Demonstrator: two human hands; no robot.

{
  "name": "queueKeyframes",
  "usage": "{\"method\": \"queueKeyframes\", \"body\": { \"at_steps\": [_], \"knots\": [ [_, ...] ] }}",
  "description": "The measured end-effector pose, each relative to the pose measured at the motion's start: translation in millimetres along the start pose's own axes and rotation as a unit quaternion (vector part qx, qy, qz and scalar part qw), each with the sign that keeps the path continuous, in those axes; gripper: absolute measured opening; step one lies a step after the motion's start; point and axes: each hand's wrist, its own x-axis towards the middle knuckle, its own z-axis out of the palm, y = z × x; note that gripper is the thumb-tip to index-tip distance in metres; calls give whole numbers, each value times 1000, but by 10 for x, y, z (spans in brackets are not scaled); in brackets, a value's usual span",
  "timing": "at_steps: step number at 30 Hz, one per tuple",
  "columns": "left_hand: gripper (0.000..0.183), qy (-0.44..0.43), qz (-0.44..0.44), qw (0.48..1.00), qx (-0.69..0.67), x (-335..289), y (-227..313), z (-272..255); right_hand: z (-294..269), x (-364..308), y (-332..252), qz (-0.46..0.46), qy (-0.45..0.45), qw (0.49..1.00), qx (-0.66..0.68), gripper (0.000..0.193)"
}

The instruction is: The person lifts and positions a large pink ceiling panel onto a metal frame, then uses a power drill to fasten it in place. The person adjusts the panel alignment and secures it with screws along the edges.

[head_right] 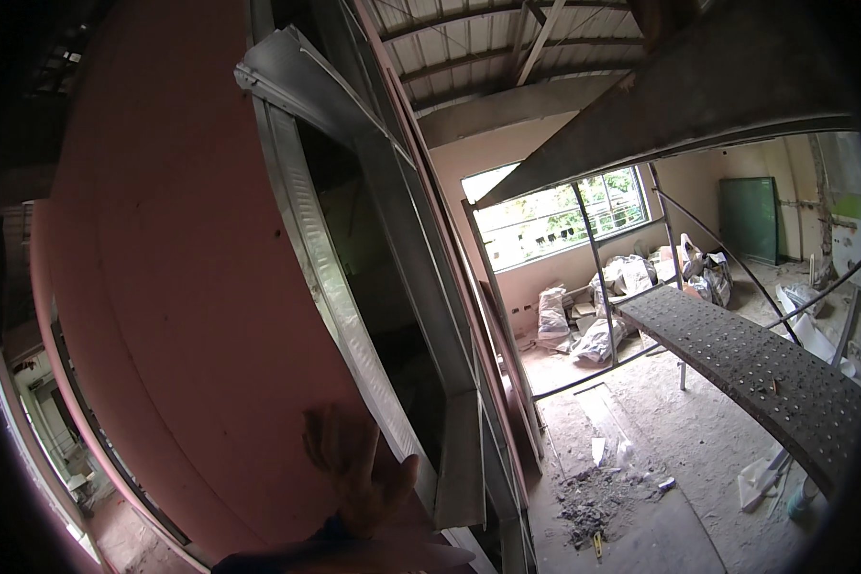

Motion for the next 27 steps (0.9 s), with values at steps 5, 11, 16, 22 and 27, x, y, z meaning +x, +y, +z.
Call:
{"method": "queueKeyframes", "body": {
  "at_steps": [5, 11, 16, 22, 27],
  "knots": [
    [69, 6, 16, 999, 31, 6, -1, 13, -17, 14, -11, -1, 0, 1000, -7, 22],
    [68, 25, 27, 999, 33, 17, -6, 41, -17, -6, 7, 0, 1, 1000, -11, 20],
    [69, 15, 24, 999, 45, 40, 29, -10, -2, 1, 42, 3, 3, 1000, -13, 20],
    [71, -13, 50, 997, 60, 119, 54, -113, 132, -154, 594, 3, 7, 999, -51, 20],
    [73, 12, 83, 995, 52, 184, -137, -32, 216, -396, 1250, -133, 19, 917, -376, 20]
  ]
}}
